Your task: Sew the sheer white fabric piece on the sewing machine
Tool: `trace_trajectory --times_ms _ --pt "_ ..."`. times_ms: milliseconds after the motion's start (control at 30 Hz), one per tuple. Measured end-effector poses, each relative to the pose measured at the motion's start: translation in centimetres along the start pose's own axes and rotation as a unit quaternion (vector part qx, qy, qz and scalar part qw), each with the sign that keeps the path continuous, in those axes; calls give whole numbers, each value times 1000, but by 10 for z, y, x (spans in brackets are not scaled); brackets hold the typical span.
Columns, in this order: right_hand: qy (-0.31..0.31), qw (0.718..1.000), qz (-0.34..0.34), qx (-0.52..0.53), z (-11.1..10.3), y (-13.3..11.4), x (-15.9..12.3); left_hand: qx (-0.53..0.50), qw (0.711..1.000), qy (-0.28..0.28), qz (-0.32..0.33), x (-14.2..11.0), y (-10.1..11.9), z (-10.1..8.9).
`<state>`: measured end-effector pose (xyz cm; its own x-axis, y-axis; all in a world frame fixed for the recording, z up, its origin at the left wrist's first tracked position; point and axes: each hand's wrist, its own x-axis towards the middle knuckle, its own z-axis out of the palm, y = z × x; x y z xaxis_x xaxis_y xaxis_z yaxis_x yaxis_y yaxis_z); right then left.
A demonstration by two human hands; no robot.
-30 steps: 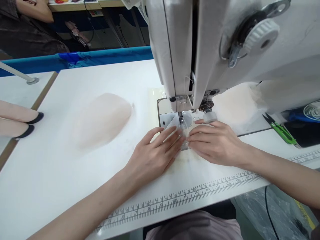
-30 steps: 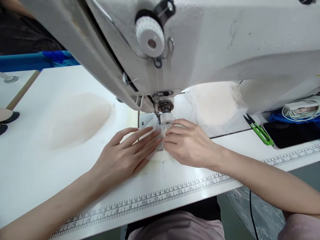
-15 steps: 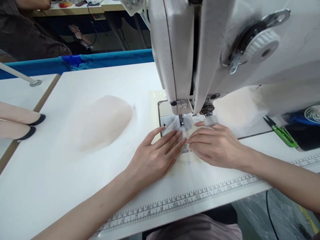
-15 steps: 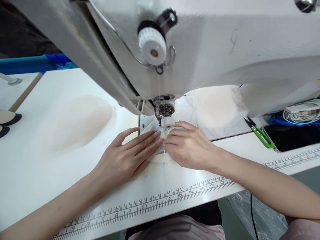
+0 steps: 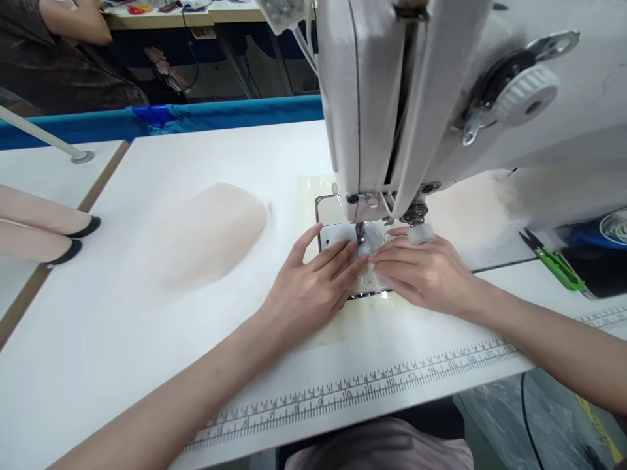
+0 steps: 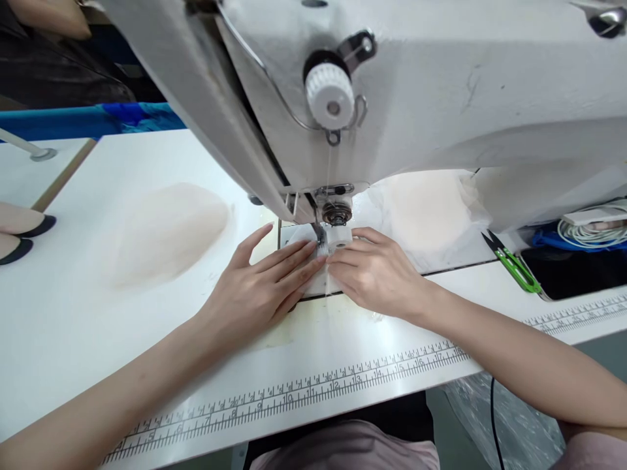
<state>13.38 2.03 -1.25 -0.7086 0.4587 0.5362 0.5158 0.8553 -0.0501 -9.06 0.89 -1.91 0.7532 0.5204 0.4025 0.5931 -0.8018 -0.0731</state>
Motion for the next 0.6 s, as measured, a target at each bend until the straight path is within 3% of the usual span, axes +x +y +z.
trace_trajectory --times_ms 233,600 --pt "11 998 -24 -49 2 -3 -2 22 998 35 44 -3 2 -2" --pt "18 996 -31 -83 7 -2 -1 17 999 40 28 -1 -4 2"
